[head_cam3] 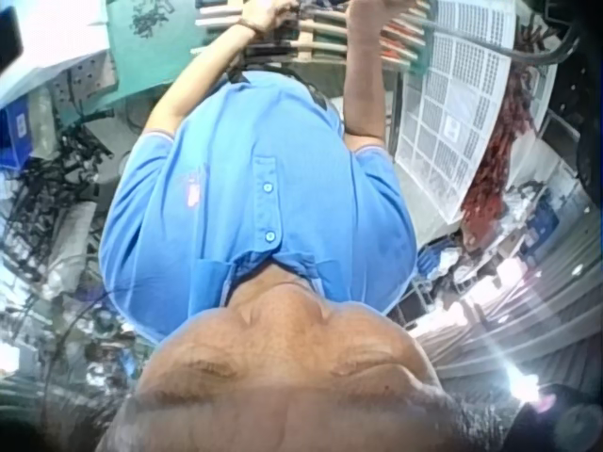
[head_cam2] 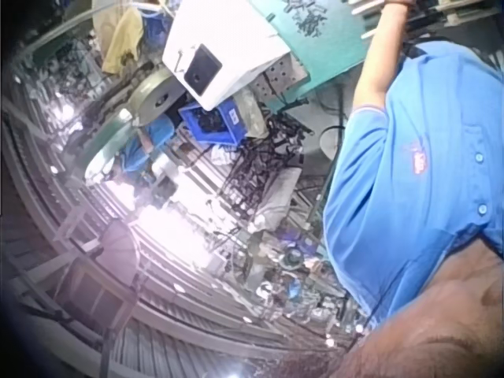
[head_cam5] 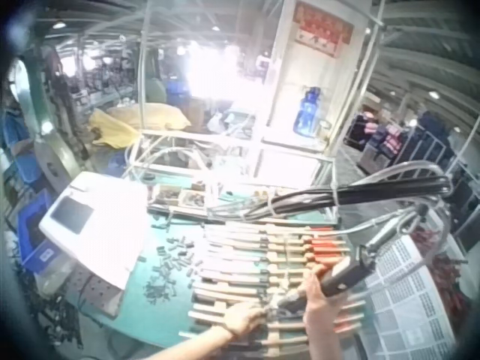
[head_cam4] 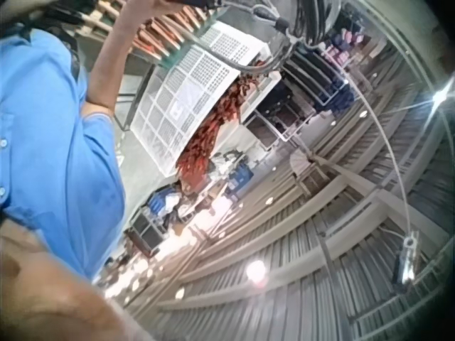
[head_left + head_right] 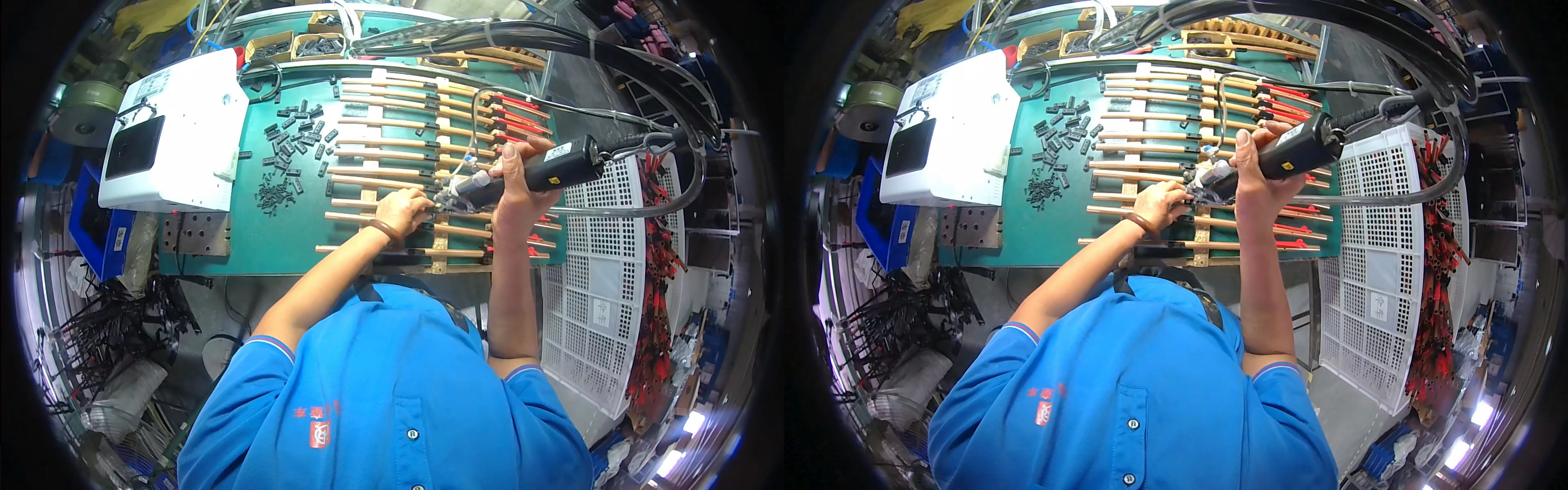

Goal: The person uses a handheld heat gun to apply heat to small black components placed on wooden dowels arranged on a green workbench. They repeatedly pick up components, position them on the dowels, and apply heat with the tool.

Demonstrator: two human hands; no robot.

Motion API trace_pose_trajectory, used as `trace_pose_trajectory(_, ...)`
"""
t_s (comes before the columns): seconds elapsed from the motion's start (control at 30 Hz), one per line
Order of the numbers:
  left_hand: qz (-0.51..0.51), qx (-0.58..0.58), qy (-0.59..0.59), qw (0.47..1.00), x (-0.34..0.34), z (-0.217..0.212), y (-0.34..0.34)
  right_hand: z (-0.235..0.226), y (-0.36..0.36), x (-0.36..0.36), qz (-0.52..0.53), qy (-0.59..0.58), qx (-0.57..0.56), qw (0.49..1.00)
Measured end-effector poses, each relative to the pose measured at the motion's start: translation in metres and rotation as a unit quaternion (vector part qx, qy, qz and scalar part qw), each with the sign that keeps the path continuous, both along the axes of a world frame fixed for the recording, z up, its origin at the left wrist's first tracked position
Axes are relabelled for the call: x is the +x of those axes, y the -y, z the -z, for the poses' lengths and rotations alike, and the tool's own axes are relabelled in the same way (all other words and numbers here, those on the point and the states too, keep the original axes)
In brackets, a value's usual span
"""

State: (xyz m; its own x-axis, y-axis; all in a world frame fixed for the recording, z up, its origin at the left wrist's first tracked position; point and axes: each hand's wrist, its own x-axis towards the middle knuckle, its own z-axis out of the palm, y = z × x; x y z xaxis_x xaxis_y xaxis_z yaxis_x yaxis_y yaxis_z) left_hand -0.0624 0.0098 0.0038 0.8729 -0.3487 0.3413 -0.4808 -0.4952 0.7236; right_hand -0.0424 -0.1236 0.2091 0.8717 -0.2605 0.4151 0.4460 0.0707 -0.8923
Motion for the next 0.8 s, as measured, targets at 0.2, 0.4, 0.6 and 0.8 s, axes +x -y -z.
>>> trace_pose_trajectory(0.2,-0.042,-0.047,-0.061,0.996,0.003,0.017,0.008,0.011,-0.007,0.001,0.004,0.025,0.02,0.999)
trace_pose_trajectory(0.4,-0.047,-0.003,-0.053,0.998,-0.001,0.006,0.005,0.032,-0.009,0.001,-0.018,-0.015,0.037,0.999)
trace_pose_trajectory(0.6,-0.045,-0.02,-0.021,0.999,0.0,0.011,0.006,0.043,-0.006,0.003,0.023,0.021,-0.014,0.999)
trace_pose_trajectory(0.8,-0.044,-0.003,-0.046,0.998,-0.002,0.006,0.005,0.046,-0.002,0.0,0.003,-0.001,0.001,1.0)
